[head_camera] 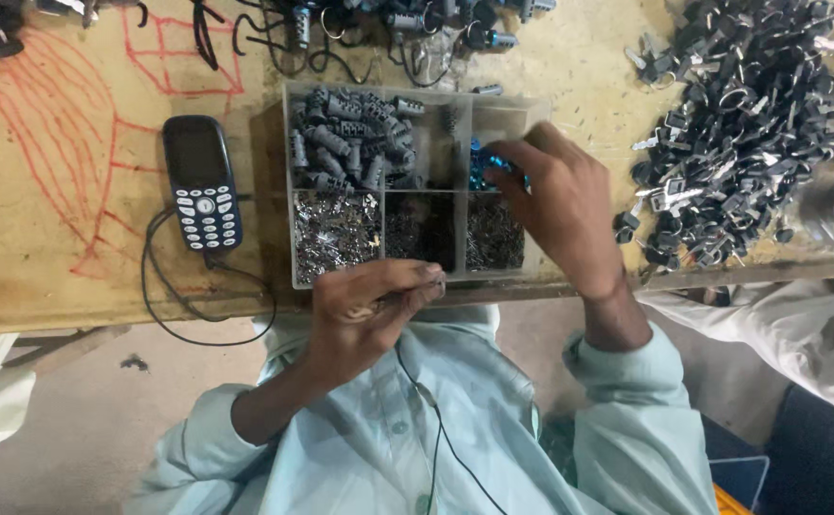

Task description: The person sits at a workbench and assembles small hardware parts by hand. They pick grey plastic bodies, blue caps, springs and metal rings from a compartment organizer, press the parts together to fit them, and place finished assemblies onto the table beside the box.

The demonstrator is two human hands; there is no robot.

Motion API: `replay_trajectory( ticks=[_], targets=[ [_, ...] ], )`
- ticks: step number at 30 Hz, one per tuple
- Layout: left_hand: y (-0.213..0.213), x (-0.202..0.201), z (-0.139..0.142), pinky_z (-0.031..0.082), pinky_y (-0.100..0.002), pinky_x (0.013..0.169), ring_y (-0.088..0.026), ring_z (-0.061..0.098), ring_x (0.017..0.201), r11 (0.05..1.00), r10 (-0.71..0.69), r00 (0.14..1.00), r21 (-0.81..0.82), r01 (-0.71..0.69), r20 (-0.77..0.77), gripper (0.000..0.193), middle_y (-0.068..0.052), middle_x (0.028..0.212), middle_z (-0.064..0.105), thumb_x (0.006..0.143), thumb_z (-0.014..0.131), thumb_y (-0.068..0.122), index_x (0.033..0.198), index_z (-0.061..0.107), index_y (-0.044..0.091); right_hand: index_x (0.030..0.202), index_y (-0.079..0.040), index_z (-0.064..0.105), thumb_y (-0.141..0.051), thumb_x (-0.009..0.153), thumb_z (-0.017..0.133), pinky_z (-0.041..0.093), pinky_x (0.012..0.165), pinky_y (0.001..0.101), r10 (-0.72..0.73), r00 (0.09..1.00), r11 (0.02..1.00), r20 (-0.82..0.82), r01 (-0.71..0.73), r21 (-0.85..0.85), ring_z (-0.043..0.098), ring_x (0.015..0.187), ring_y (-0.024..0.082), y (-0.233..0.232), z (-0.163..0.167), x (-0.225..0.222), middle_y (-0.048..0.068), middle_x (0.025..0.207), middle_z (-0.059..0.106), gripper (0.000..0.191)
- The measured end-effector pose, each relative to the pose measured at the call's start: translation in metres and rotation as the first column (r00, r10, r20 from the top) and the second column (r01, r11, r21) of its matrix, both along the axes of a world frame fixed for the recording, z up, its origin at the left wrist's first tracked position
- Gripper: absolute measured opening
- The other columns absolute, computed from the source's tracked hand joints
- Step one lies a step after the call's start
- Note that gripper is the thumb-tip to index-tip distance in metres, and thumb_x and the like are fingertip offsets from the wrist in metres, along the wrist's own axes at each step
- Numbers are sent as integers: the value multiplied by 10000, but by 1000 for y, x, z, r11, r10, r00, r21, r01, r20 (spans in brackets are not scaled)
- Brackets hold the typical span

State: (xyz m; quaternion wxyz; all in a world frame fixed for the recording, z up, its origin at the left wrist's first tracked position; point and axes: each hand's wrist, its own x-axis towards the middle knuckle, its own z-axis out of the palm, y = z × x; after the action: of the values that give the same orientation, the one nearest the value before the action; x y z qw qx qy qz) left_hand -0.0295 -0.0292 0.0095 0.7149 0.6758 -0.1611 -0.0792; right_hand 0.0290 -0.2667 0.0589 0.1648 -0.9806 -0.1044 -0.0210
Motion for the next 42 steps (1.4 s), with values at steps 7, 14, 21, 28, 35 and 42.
replay_trajectory(
  ticks=[7, 14, 21, 28, 35, 42],
  targets=[
    [-1, 6, -8, 637, -285, 758, -178, 788, 915, 996, -75, 997, -53, 73, -24, 143, -120, 1066, 784, 920, 764, 0, 1051, 720, 34, 1170, -42, 649, -80, 1025, 631, 518, 614, 267, -72, 863, 581, -501, 444, 682, 629, 702, 120, -43, -27, -6, 57, 859, 672, 151],
    [-7, 17, -5, 610, -356, 825, -277, 761, 976, 994, -96, 956, 70, 79, 277, 176, -132, 1084, 744, 916, 752, -40, 1054, 664, 24, 1217, 22, 613, -4, 1065, 623, 542, 729, 260, 15, 832, 282, -554, 528, 801, 636, 848, 90, -10, -11, -66, 46, 982, 655, 154],
    [2, 21, 5, 615, -403, 917, -328, 724, 1100, 976, -186, 890, 181, 119, 416, 265, -157, 1197, 703, 888, 698, -54, 1147, 664, -5, 1195, 33, 639, 76, 918, 723, 604, 845, 256, 52, 890, 560, -452, 349, 751, 725, 975, 107, 1, -10, -92, 80, 1058, 729, 293],
    [8, 23, 15, 607, -422, 930, -347, 687, 1155, 932, -283, 762, 356, 74, 582, 213, -195, 1251, 669, 888, 718, 45, 1090, 669, -1, 1210, 70, 685, 56, 1036, 649, 613, 802, 298, 263, 853, 360, -450, 346, 866, 732, 920, 174, 1, -8, -85, 127, 1063, 725, 178],
    [16, 25, 9, 583, -463, 997, -373, 666, 1185, 912, -345, 679, 402, 80, 648, 221, -216, 1281, 663, 893, 709, 59, 1085, 633, -20, 1091, 15, 503, -8, 1033, 621, 631, 669, 316, 333, 725, 337, -603, 506, 794, 744, 792, 176, 8, -20, -80, 118, 929, 659, 133],
    [2, 8, 15, 624, -368, 880, -262, 730, 1022, 984, -153, 932, 140, 112, 329, 362, -132, 1183, 677, 905, 720, -56, 1263, 673, -19, 1192, -65, 370, -83, 1062, 588, 601, 754, 308, 515, 690, 150, -509, 512, 846, 673, 913, 137, 17, -30, -84, 49, 1062, 556, 255]
  ],
)
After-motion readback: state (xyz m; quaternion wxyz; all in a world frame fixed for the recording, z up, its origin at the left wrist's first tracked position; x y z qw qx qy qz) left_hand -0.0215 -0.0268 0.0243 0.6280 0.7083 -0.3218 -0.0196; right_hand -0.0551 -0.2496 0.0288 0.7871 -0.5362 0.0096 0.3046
